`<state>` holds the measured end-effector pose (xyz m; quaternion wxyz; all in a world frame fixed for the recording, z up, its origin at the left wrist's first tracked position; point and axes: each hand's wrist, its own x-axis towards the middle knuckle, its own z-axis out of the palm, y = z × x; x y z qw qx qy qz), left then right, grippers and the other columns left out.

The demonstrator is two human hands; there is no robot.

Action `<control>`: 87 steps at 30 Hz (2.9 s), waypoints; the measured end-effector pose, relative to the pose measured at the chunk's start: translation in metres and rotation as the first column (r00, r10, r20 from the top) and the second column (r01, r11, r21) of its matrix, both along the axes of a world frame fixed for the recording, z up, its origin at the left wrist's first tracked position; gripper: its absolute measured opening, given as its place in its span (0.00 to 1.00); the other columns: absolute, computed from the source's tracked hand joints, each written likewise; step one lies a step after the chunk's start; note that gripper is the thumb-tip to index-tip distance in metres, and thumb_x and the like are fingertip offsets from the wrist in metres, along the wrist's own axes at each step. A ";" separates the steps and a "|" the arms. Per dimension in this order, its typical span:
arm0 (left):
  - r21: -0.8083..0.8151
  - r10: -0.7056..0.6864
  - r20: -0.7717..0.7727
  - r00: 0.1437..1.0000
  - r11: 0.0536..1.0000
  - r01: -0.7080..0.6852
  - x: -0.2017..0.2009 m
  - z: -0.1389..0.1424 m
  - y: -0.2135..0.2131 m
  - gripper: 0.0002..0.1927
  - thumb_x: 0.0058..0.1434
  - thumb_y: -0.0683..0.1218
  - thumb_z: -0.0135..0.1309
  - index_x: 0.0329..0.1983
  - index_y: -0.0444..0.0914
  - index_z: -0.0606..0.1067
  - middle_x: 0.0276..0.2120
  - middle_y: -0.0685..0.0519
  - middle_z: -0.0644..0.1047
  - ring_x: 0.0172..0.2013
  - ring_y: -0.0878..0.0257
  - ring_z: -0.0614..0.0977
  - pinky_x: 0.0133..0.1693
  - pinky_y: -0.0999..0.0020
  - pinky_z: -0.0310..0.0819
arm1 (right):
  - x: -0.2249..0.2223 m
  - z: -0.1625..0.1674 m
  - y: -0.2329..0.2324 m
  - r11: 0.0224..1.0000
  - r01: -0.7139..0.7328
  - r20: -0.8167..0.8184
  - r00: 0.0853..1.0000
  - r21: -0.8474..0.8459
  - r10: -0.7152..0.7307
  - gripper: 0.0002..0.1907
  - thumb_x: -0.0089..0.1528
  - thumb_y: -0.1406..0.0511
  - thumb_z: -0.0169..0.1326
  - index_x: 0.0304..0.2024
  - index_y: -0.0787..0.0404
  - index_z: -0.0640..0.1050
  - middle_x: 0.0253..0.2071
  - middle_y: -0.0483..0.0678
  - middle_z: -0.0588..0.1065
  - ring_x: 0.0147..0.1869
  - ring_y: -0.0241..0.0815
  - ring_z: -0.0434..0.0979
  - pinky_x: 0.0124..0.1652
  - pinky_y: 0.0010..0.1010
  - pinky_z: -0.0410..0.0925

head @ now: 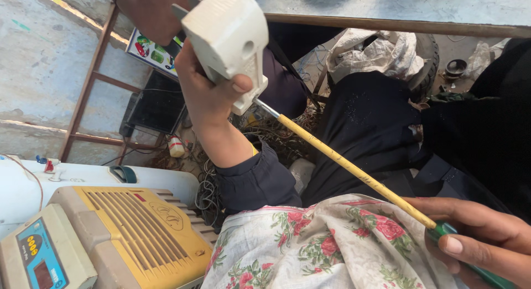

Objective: The person uses a screwdriver to pry and adjust a white plastic electrical component, then uses a hammer to tap it, and continues with the screwdriver to manipulate internal parts. The task involves repeated prying and tapping actions on the same component.

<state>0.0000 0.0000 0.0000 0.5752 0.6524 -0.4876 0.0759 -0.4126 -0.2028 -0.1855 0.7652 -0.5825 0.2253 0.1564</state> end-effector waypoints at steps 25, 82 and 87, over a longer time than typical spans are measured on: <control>-0.609 -0.452 -0.079 0.889 0.728 0.315 0.012 -0.004 -0.014 0.47 0.65 0.74 0.48 0.67 0.30 0.58 0.53 0.33 0.73 0.33 0.54 0.82 0.27 0.63 0.80 | -0.038 -0.035 0.017 0.805 -0.126 0.245 0.915 -0.580 0.320 0.40 0.61 0.45 0.53 0.70 0.59 0.69 0.59 0.55 0.79 0.61 0.51 0.82 0.59 0.49 0.67; -0.549 -0.393 -0.043 0.919 0.778 0.307 0.007 -0.015 -0.029 0.51 0.59 0.72 0.57 0.71 0.30 0.61 0.56 0.32 0.73 0.32 0.51 0.82 0.27 0.63 0.80 | -0.020 -0.016 0.005 0.834 -0.206 0.227 0.904 -0.512 0.363 0.42 0.62 0.42 0.49 0.72 0.59 0.66 0.61 0.56 0.78 0.61 0.52 0.82 0.59 0.50 0.67; -0.509 -0.430 -0.041 0.902 0.786 0.351 0.004 -0.011 -0.032 0.54 0.54 0.71 0.63 0.71 0.30 0.61 0.56 0.32 0.75 0.31 0.50 0.83 0.26 0.64 0.79 | -0.018 -0.008 0.002 0.845 -0.231 0.197 0.911 -0.482 0.361 0.42 0.62 0.43 0.48 0.73 0.58 0.66 0.61 0.57 0.78 0.61 0.53 0.81 0.58 0.50 0.66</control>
